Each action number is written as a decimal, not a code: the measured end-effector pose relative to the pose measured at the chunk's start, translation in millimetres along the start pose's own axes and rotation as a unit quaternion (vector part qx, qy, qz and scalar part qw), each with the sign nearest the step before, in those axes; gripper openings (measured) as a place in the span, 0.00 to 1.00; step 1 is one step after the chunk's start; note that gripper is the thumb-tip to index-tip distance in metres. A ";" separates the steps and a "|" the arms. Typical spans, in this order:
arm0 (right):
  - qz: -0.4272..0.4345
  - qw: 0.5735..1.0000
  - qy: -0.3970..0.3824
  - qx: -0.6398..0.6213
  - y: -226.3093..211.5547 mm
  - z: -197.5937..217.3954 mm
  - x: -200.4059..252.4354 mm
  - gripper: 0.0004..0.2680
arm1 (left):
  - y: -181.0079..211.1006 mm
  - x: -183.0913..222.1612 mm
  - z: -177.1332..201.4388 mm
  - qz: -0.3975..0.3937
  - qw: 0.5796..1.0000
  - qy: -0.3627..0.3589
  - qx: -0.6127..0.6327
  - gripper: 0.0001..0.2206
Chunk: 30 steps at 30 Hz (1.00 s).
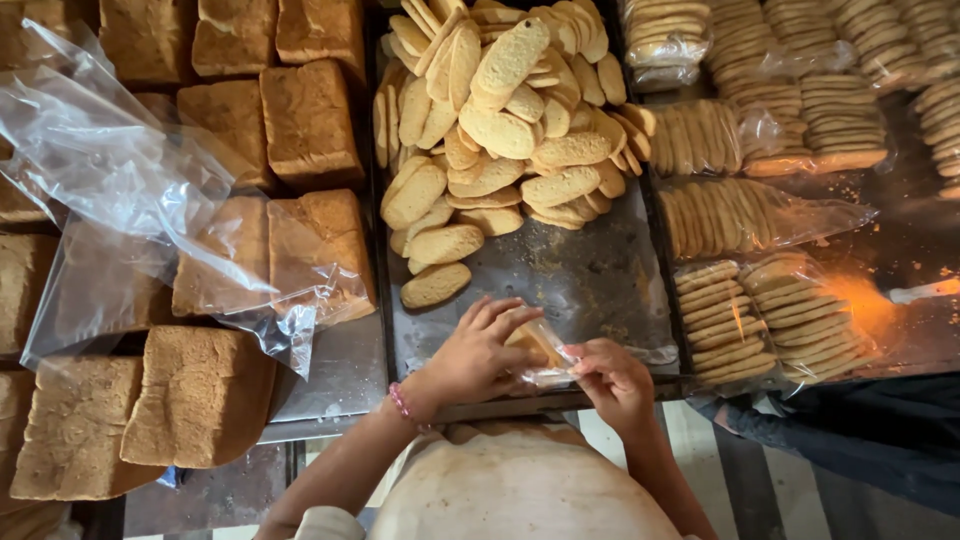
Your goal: Packing biscuits or cookies into plastic bags at a bakery.
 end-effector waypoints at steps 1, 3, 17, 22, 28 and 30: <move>0.000 1.000 -0.001 0.000 1.7 2.6 1.4 0.08 | -2.5 0.7 0.8 0.001 1.000 0.001 0.000 0.18; -0.041 0.999 0.026 -0.025 9.0 10.2 2.0 0.07 | -9.3 0.4 2.5 0.017 1.000 0.003 0.008 0.16; 0.082 0.993 0.080 -0.019 -36.3 45.7 -44.8 0.06 | 59.6 -28.0 110.4 -0.086 0.988 0.117 -0.049 0.12; 0.047 0.994 0.099 -0.003 -4.7 52.0 -24.9 0.07 | 57.9 -22.6 107.4 -0.076 0.987 0.131 -0.050 0.11; -0.005 0.987 -0.001 -0.159 -44.1 18.6 -62.3 0.23 | 54.6 -13.6 99.7 -0.059 0.986 0.157 0.002 0.09; 0.142 0.986 -0.051 -0.067 -48.9 14.6 -54.6 0.17 | 53.0 -8.1 94.5 -0.015 0.986 0.149 0.078 0.09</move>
Point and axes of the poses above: each hand's wrist, its own x-axis away from the middle knuckle, its own z-axis out of the back of the hand, y = z × x, the point moved 4 cm from there along -x, towards the middle knuckle, and after that the axes turned 12 degrees about y, right-handed, at the moved point
